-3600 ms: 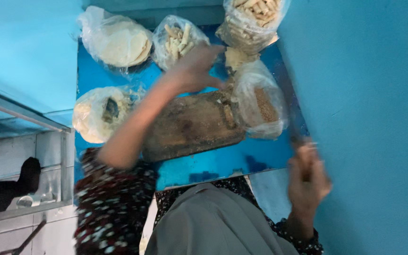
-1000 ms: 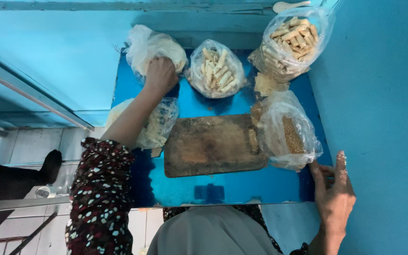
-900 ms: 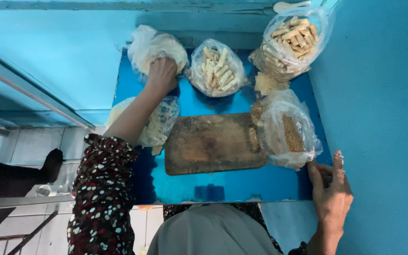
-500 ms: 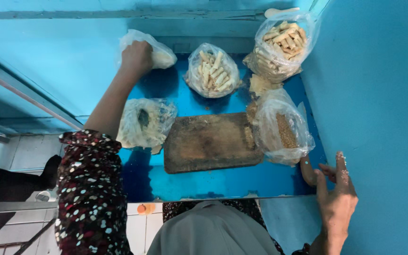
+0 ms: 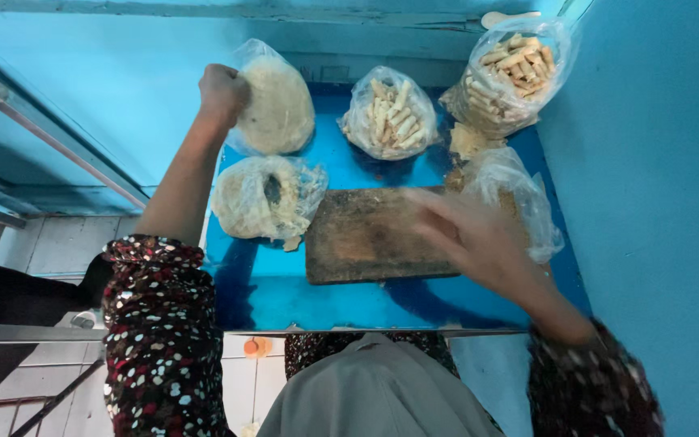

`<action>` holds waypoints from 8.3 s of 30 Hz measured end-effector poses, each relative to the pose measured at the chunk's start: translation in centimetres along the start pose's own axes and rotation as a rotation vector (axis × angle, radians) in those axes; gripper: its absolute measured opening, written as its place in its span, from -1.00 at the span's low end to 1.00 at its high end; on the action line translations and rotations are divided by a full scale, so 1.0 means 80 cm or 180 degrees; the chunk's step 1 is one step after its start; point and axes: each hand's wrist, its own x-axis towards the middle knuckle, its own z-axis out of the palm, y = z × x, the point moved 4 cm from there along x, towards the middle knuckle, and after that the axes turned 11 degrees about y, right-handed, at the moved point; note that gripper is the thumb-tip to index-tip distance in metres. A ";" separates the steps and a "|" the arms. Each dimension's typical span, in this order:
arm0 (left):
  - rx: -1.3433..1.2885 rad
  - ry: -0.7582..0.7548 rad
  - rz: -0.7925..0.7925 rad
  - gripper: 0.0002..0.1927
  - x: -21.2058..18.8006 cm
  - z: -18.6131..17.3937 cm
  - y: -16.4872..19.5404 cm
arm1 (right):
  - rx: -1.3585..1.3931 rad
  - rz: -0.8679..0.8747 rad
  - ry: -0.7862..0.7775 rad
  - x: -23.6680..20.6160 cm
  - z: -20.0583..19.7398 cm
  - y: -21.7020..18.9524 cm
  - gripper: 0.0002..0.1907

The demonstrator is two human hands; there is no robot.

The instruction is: The person sits at a blue table and stretches pieces of dough by hand, pulling them thin and draping them over round dough discs. They briefly pick up a knife, handle dough from plastic bags, and stack the flattened discs on the table and cutting board.

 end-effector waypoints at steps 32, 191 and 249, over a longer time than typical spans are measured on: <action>-0.1570 -0.2258 -0.0942 -0.40 -0.084 0.049 0.022 | 0.0291 -0.0183 0.1021 0.201 0.200 0.059 -0.50; -0.4906 -0.0229 -0.1496 -0.13 -0.555 -0.023 -0.181 | 0.1436 -0.1409 0.0031 -0.091 0.186 -0.106 -0.25; -0.4668 -0.2017 -0.2228 -0.18 -0.493 0.028 -0.058 | 0.1541 0.0581 0.0950 -0.107 0.134 -0.023 -0.65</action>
